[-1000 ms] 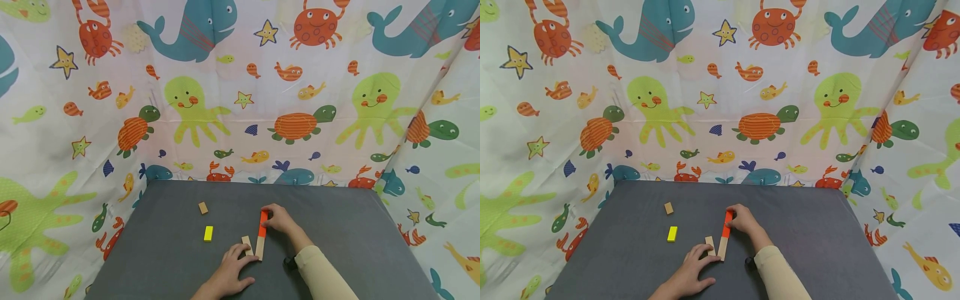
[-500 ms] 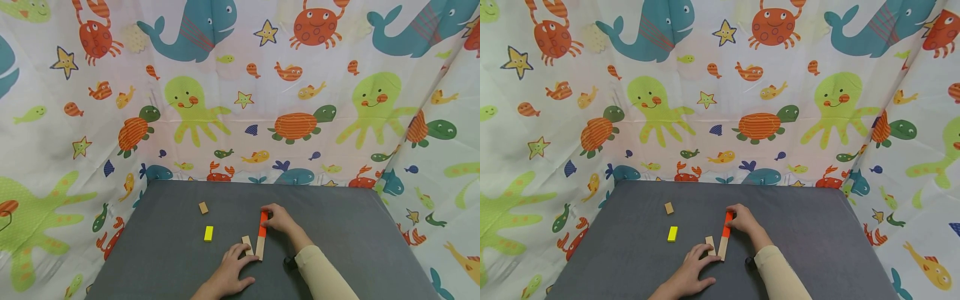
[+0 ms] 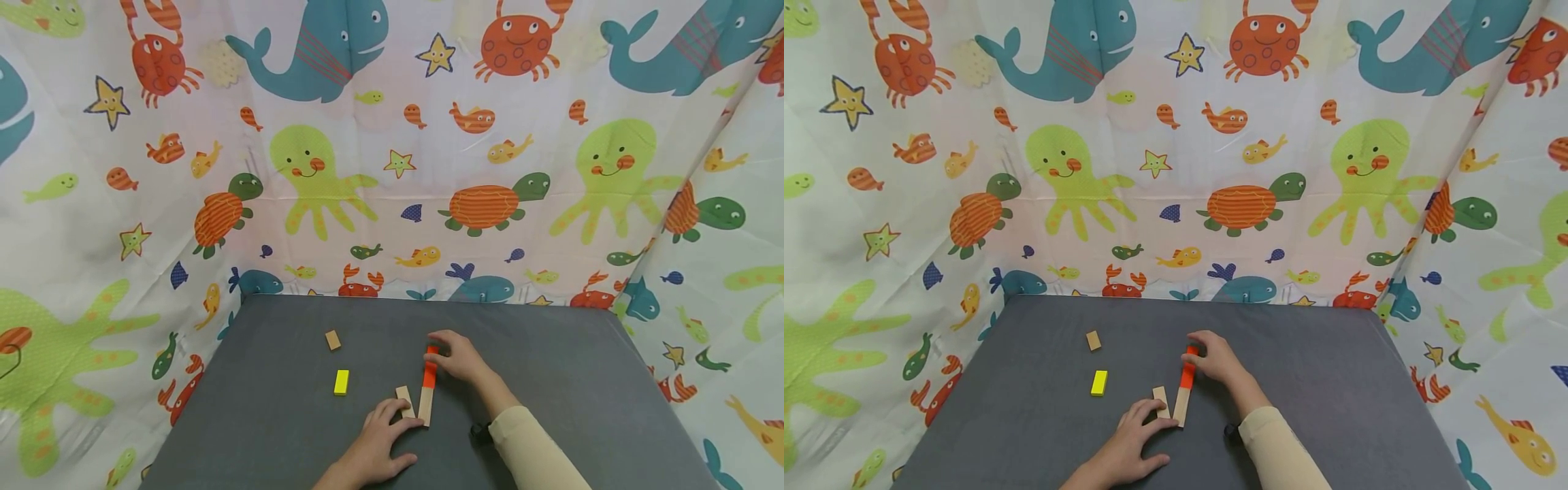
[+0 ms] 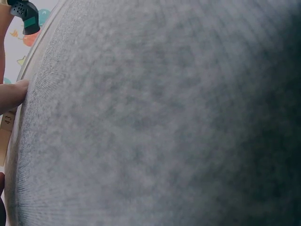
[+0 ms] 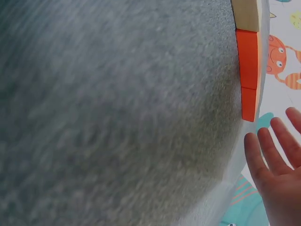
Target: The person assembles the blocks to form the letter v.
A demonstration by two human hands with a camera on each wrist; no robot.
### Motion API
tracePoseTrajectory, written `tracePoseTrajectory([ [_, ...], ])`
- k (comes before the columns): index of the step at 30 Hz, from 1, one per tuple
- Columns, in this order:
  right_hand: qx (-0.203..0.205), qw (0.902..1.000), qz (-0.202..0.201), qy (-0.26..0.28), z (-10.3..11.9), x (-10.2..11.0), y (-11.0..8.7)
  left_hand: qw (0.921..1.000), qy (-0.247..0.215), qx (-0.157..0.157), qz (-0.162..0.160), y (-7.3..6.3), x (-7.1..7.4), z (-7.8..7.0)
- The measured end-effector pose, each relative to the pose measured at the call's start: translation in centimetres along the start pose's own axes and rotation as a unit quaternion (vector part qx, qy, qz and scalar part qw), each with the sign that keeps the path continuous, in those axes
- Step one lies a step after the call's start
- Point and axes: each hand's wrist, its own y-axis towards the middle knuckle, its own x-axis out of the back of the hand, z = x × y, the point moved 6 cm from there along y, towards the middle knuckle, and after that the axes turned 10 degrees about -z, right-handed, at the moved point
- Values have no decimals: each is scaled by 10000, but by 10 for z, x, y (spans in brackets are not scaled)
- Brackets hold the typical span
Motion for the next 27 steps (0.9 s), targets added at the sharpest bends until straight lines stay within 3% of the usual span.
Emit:
tracePoseTrajectory([
  [5,292,9995,-56,59,0,5,-5,10000,-55,-22,-9,1,0,0],
  [14,1289,9903,81,-507,6,9,-18,9999,-20,-117,-63,0,-1,0],
  [22,1469,9841,110,-992,3,6,-25,9996,-13,-248,-141,-1,0,-3],
  [27,1276,9851,299,-1111,-5,-1,-30,9995,21,-266,-151,-1,2,-4],
])
